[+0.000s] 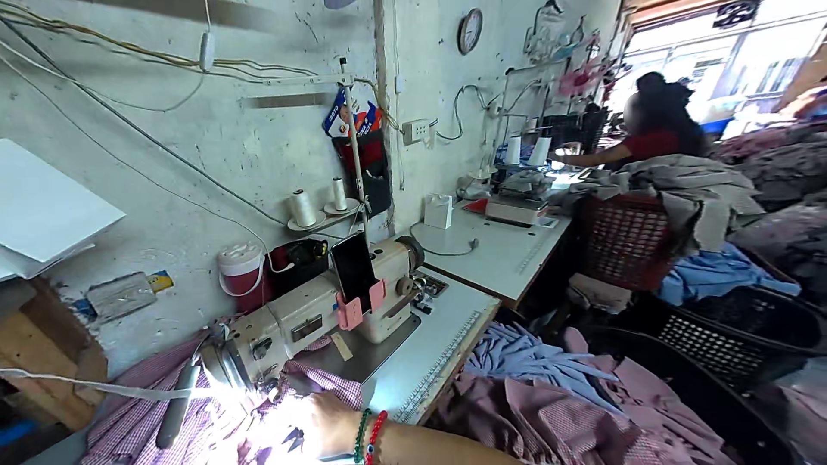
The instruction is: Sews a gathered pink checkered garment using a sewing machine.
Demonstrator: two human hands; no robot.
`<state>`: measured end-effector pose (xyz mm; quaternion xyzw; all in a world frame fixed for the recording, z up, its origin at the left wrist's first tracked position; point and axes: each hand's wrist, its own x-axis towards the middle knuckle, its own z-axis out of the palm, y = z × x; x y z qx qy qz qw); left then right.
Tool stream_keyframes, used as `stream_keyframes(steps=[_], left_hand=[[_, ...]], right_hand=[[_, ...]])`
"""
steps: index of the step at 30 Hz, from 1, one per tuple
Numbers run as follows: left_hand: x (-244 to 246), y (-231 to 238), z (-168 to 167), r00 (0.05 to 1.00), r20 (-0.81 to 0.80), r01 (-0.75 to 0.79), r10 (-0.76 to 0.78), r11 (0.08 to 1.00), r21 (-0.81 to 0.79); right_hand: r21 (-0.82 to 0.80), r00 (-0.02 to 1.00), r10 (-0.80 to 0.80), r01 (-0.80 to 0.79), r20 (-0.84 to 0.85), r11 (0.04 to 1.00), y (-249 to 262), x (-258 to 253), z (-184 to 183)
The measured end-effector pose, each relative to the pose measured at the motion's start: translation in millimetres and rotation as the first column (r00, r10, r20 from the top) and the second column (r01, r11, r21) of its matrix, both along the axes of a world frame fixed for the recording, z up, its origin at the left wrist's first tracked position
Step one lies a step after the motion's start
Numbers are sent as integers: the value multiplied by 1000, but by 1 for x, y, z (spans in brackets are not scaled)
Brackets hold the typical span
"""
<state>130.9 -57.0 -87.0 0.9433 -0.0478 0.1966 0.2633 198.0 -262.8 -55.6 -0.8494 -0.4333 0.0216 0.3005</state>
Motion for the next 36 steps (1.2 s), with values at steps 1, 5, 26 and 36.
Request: stream_keyframes(steps=[1, 5, 26, 36], left_hand=[[0, -1, 3, 1000, -29, -3, 3, 1000, 2], [-5, -7, 21, 988, -152, -25, 15, 998, -61], [0, -2, -7, 999, 0, -42, 42, 997, 60], [-51, -22, -2, 960, 82, 236, -267, 931, 278]], right_hand=[[12, 1000, 10, -10, 16, 1000, 0, 1, -3], [34, 996, 29, -32, 79, 999, 3, 5, -6], [85, 949, 57, -88, 310, 993, 1, 22, -40], [3, 887, 200, -221, 417, 975, -30, 12, -42]])
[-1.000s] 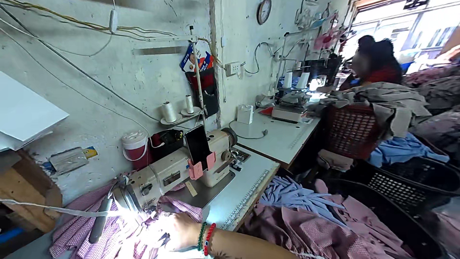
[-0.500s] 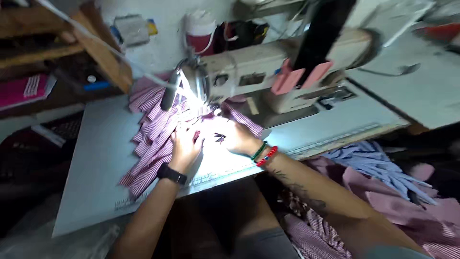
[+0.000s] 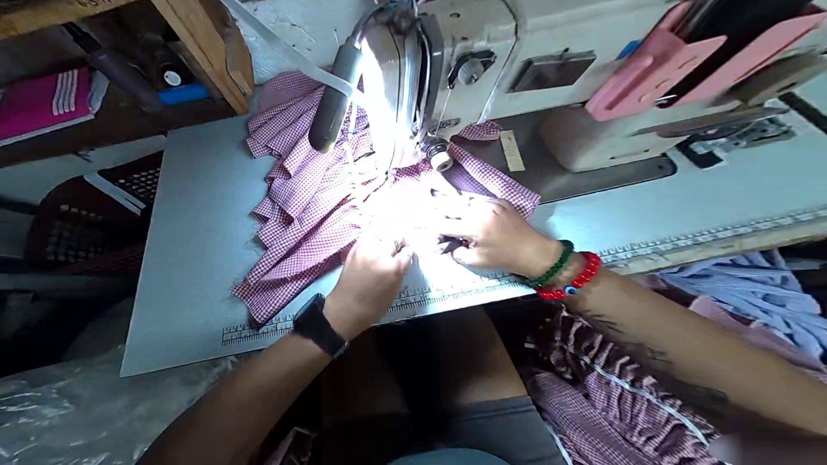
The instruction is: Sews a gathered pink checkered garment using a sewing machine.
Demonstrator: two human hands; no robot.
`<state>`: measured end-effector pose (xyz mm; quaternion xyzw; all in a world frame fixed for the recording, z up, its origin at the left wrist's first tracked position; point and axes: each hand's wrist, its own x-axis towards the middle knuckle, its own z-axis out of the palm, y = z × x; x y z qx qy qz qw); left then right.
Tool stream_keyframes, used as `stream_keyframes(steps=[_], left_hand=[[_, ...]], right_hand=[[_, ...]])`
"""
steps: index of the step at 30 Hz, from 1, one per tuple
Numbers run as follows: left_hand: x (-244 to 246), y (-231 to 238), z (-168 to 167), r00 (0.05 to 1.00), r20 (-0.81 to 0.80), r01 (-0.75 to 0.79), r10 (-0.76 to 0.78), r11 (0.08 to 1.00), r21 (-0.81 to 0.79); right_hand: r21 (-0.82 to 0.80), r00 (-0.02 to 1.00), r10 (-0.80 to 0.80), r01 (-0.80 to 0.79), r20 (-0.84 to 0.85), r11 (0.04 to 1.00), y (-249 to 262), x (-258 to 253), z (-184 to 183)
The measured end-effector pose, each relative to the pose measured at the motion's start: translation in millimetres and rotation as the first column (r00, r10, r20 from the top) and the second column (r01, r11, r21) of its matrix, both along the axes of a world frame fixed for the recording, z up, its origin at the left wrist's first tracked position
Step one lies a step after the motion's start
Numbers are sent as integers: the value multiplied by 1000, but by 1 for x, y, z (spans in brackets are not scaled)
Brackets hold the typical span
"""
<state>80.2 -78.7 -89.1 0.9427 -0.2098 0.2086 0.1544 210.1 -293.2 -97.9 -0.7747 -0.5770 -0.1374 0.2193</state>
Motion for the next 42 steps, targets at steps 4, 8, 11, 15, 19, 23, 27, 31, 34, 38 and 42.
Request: stream_keyframes(steps=[4, 8, 11, 15, 19, 23, 27, 31, 34, 38, 42], left_hand=[[-26, -13, 1, 993, 1, 117, -117, 993, 0], [-29, -12, -1, 994, 4, 110, -110, 993, -31], [-24, -9, 1, 996, -5, 94, -94, 995, -17], [-17, -6, 2, 996, -27, 88, -88, 996, -20], [-8, -1, 2, 996, -48, 71, -73, 997, -33], [0, 2, 3, 997, -51, 55, -57, 997, -55], [10, 5, 5, 996, -82, 40, -44, 998, -53], [20, 10, 6, 994, -110, 19, -26, 998, -65], [28, 14, 4, 996, -82, 14, -21, 996, -85], [41, 18, 1, 999, -24, 24, -28, 989, -147], [55, 26, -3, 1000, 3, 31, -31, 990, -135]], right_hand=[[18, 999, 44, -45, 24, 999, -11, -8, 4], [-8, 999, 29, -29, 25, 1000, -15, -8, 5], [1, 1000, 19, -19, 9, 1000, -13, -6, 6], [18, 1000, -9, 9, -9, 1000, -9, 1, 3], [8, 999, -3, 3, -43, 1000, -7, 5, 9], [8, 999, -8, 8, -50, 1000, -2, 11, 10], [-16, 996, -42, 41, -74, 999, 3, 22, 11], [-97, 989, -95, 84, -116, 992, 11, 28, 16], [-80, 988, -116, 109, -98, 991, 16, 36, 13], [3, 989, -124, 124, -83, 992, 22, 49, 10], [-66, 970, -227, 222, -90, 973, 33, 57, 20]])
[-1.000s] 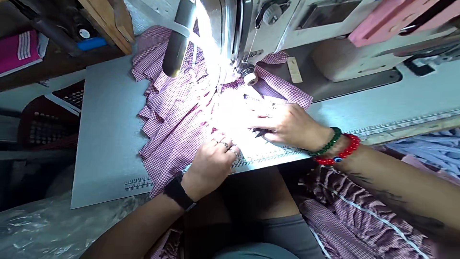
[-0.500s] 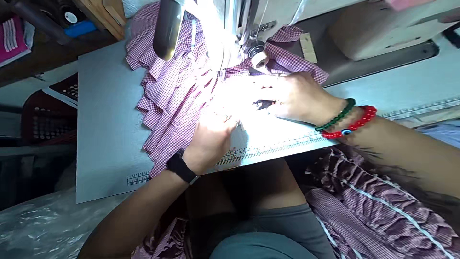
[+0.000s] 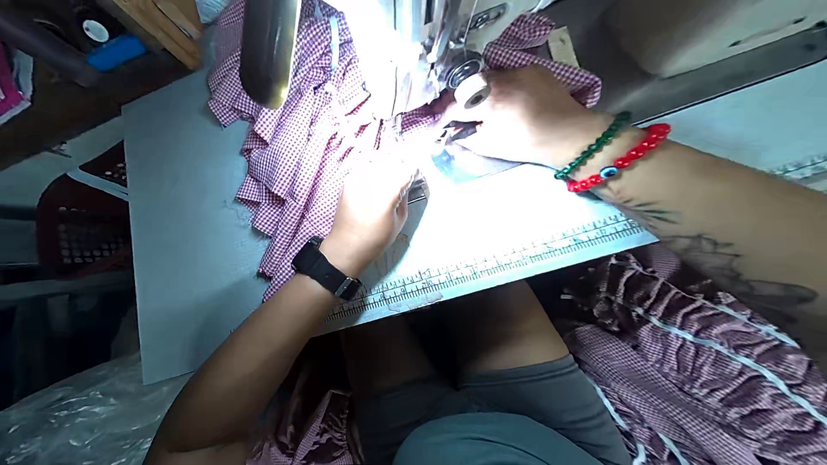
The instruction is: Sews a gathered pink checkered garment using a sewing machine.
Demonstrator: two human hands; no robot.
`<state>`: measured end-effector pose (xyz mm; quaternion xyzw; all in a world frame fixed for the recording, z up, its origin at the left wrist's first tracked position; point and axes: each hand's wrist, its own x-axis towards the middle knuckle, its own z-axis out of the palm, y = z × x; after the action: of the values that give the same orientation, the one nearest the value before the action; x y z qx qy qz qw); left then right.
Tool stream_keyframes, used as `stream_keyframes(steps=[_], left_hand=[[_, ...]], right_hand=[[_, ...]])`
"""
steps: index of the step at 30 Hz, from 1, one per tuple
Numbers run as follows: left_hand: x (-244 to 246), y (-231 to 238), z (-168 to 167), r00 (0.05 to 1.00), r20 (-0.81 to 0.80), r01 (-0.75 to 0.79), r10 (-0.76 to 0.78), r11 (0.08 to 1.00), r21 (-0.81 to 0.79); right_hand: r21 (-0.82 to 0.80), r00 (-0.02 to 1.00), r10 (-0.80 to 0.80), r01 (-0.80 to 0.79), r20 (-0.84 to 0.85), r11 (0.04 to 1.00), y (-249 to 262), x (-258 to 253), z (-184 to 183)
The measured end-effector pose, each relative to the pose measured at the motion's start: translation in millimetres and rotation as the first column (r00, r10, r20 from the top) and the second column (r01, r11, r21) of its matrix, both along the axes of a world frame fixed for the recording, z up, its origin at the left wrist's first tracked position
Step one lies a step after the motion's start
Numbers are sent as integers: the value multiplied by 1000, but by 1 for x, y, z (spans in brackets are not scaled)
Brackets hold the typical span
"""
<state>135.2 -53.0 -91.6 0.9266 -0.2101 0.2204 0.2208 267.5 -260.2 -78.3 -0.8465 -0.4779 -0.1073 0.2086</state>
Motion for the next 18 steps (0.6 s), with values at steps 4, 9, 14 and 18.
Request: stream_keyframes(steps=[4, 9, 14, 18], left_hand=[[3, 5, 6, 997, -80, 0, 0, 1000, 6], [0, 23, 16, 982, -141, 109, -124, 988, -109], [25, 49, 17, 975, -208, 3, -78, 941, -337], [62, 52, 14, 981, -143, -170, 132, 937, -304]], right_hand=[[89, 997, 21, -28, 75, 996, 8, 16, -5], [78, 999, 42, -44, 35, 996, 16, 24, 7], [-105, 997, 1, -9, -78, 994, 23, 22, 28], [-188, 992, -88, 70, -89, 980, 24, 12, 42]])
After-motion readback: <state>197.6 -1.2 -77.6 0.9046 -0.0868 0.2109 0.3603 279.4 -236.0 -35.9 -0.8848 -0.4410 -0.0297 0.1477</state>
